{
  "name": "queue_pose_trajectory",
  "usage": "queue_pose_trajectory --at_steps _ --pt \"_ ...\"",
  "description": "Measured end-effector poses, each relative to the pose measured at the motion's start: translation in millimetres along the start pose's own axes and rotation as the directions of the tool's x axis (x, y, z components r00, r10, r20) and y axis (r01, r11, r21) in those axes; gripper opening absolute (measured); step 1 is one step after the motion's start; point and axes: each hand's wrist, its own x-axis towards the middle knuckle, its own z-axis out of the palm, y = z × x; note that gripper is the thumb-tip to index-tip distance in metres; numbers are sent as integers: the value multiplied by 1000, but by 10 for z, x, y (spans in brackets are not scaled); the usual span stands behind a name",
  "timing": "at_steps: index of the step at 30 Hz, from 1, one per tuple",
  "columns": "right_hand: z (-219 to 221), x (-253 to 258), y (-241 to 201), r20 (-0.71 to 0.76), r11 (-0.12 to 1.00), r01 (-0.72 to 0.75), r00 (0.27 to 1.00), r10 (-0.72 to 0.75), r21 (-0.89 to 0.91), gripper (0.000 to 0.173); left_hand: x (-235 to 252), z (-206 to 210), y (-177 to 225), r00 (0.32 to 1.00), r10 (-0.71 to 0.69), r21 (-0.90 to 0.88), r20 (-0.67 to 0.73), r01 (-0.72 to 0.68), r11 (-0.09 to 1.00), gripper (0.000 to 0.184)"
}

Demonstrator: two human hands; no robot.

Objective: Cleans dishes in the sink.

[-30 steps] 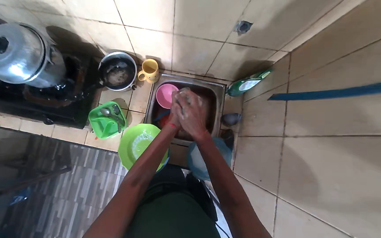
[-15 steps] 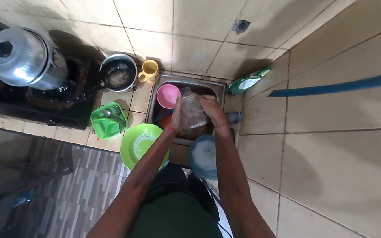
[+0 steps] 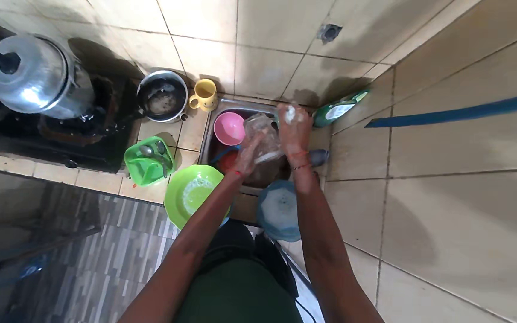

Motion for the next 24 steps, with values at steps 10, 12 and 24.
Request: queue_pose_trajectory --at_steps 10,12,24 --pt "120 -380 -261 -111 957 268 960 -257 106 29 -81 64 68 988 101 -126 -113 -115 985 34" --pt "152 -321 -218 -98 982 173 981 -165 77 37 -91 81 118 980 161 -84 -116 -171 982 37" --pt "275 -91 241 302 804 -225 951 60 550 43 -206 -92 154 986 104 -268 127 -67 961 33"
